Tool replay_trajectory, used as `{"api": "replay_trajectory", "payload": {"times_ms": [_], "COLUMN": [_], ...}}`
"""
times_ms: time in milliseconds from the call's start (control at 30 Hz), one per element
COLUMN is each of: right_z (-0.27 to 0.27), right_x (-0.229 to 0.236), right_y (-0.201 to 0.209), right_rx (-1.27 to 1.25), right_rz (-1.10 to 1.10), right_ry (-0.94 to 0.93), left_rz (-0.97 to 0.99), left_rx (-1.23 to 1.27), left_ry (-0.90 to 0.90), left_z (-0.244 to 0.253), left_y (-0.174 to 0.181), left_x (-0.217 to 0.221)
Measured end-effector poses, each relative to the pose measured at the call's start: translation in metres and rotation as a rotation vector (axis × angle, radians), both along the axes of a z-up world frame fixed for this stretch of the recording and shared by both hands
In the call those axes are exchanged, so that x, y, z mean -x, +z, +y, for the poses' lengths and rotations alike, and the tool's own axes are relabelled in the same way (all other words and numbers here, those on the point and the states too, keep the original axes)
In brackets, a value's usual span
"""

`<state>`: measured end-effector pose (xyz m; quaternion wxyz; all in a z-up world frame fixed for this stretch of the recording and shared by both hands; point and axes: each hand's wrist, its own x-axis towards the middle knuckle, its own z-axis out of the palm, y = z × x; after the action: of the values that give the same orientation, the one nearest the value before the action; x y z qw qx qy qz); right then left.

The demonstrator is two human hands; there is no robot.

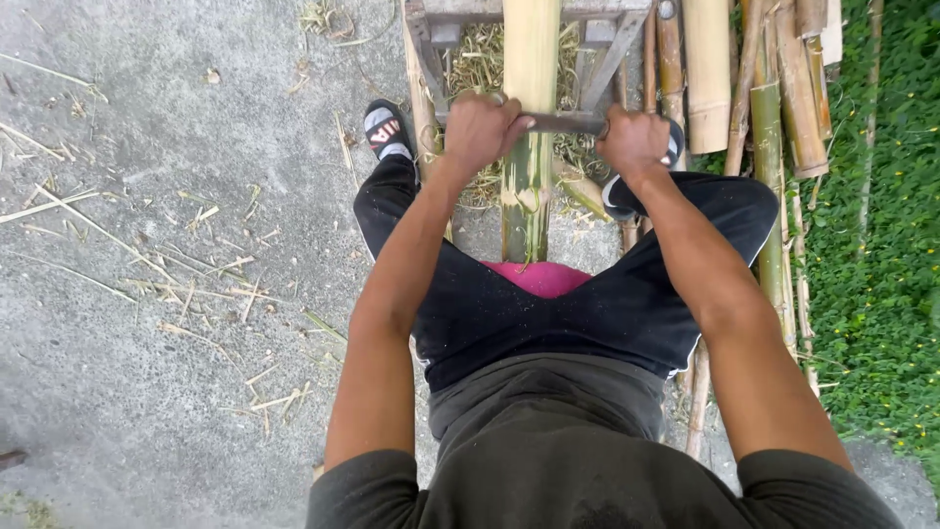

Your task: The recorder uses a large knife to strip or shave pieces from a bamboo pole while sitting on a pile of bamboo.

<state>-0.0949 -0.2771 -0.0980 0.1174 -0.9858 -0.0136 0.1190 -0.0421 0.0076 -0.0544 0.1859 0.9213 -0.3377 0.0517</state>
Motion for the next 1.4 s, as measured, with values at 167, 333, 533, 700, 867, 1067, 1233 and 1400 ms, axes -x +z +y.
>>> {"api": "replay_trajectory", "payload": {"times_ms": [167, 333, 533, 700, 867, 1067, 1233, 1400], "right_z": [0.003, -0.003, 0.002, 0.0, -0.004, -0.013, -0.011, -0.008], "right_x": [0.064, 0.028, 0.059, 0.033, -0.034, -0.047, -0.012, 0.022], "right_y": [-0.008, -0.016, 0.003, -0.001, 0.005, -0.032, -0.028, -0.026], "right_rx": [0.004, -0.03, 0.036, -0.006, -0.013, -0.006, -0.034, -0.047], "right_rz": [-0.045, 0.057, -0.007, 0.084, 0.008, -0.122, -0.107, -0.115], "right_ry": [0.145, 0.164, 0.161, 0.177, 0.001, -0.034, -0.019, 0.017], "left_rz": [0.052, 0.192, 0.13, 0.197, 0.159, -0.107, 0.029, 0.078], "left_rx": [0.0, -0.014, 0.033, 0.025, -0.133, -0.021, -0.025, -0.015], "left_ry": [0.038, 0.051, 0.106, 0.087, 0.021, 0.025, 0.043, 0.054], "left_z": [0.015, 0.005, 0.011, 0.006, -0.014, -0.018, -0.016, -0.015], "left_y": [0.014, 0.023, 0.021, 0.02, -0.003, 0.01, 0.018, 0.026], "left_x": [0.077, 0.038, 0.081, 0.056, -0.032, -0.056, -0.015, 0.022]}}
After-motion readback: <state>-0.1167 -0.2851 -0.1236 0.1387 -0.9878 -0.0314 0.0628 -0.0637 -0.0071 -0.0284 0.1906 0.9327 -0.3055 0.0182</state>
